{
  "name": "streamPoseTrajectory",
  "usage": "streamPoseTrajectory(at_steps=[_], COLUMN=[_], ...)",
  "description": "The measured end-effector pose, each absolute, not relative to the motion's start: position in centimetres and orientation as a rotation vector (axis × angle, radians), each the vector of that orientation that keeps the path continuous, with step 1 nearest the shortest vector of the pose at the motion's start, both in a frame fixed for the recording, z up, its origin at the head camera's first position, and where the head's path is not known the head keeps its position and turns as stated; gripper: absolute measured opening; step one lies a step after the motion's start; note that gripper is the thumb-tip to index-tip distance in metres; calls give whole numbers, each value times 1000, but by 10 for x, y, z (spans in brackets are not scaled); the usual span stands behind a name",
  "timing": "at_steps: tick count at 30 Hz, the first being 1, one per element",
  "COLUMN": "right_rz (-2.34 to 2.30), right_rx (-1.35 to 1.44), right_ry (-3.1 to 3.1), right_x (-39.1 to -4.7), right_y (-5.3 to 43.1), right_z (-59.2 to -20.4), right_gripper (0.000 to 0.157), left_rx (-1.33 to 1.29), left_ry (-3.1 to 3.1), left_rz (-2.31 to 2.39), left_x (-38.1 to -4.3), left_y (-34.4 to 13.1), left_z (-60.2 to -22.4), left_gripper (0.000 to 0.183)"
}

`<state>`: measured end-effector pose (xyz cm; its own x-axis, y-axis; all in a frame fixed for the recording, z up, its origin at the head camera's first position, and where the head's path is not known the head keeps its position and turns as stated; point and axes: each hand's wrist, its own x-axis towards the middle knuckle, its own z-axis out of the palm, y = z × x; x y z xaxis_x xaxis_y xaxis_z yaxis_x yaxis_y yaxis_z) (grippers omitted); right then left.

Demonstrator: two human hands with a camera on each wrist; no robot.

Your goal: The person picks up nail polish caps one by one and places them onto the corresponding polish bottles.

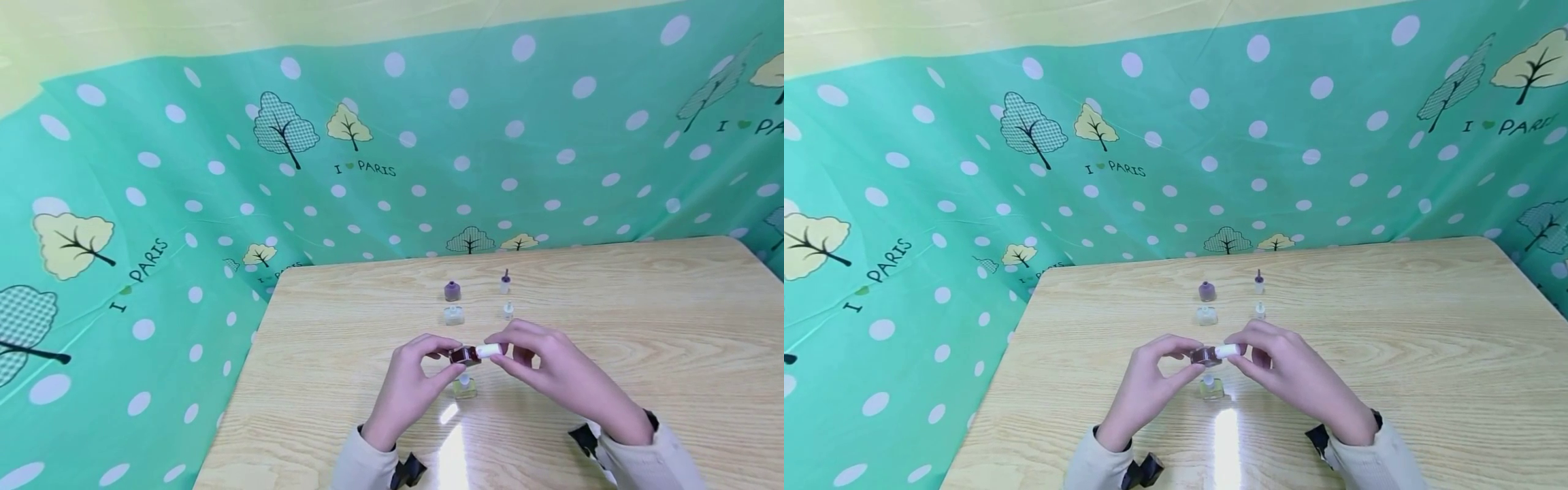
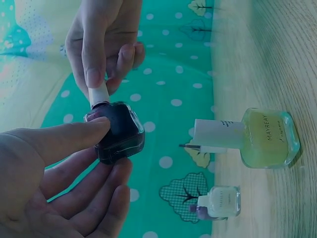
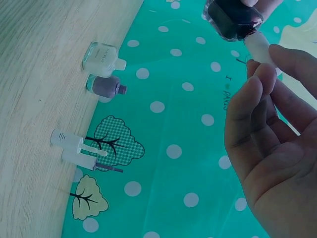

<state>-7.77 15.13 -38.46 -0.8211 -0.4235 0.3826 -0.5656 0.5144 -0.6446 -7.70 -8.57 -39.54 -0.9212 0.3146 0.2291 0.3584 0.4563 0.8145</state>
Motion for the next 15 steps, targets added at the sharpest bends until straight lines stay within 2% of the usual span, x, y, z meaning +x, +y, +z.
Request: streamPoseTrajectory(at_steps=[11,15], right_rz=[1138,1121], right_rx=[815,782], right_ry=[-2587,-2584], right_x=[-78,-78], right_y=[150,150], right_z=[-384,-385], right_gripper=[7,9], left_rx=[-659,-670], left_ry=[-2617,-2631], left_rz=[-1463,-1450], left_x=[-76,-75], left_y=[-83,-82], left_z=[-394,-394], left_gripper=[26,25])
